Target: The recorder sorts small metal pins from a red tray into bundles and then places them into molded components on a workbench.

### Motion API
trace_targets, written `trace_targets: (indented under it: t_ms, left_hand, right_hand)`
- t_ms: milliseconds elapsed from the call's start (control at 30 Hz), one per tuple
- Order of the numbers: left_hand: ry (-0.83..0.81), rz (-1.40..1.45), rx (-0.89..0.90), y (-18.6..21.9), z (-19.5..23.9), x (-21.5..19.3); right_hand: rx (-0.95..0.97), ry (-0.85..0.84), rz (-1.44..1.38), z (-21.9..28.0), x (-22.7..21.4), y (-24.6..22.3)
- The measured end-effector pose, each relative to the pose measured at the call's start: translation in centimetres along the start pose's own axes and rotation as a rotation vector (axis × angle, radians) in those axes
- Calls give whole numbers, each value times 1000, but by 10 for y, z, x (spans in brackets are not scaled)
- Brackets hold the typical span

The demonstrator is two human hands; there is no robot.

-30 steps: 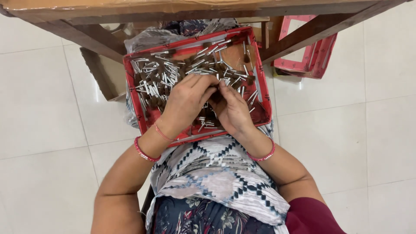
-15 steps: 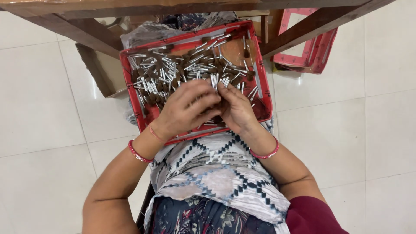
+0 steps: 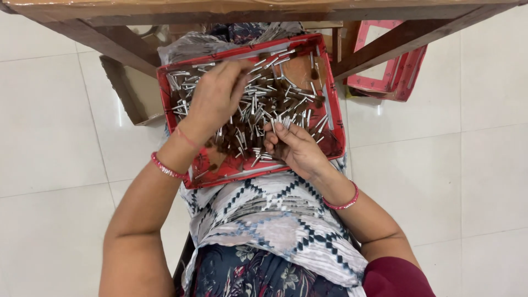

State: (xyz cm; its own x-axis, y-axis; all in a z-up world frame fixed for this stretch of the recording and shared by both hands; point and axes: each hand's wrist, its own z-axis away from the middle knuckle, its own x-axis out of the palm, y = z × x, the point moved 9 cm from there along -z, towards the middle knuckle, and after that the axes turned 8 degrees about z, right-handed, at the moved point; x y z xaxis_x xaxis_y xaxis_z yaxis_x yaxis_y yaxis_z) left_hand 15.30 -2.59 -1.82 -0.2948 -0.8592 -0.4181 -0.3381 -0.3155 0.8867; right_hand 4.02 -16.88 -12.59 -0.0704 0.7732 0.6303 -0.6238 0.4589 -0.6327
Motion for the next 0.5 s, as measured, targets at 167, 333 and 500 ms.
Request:
trace_targets:
  t_ms: [167, 333, 500]
  left_hand:
    - [-43, -623, 118, -59, -22, 20]
    - [59, -282, 60, -6, -17, -3]
    - [41, -19, 56, 56, 25, 20]
  right_hand:
    - [-121, 98, -46, -2, -14, -5]
    - [-153, 205, 16, -5, -25, -13]
    - [-197, 213, -119, -11, 1, -27]
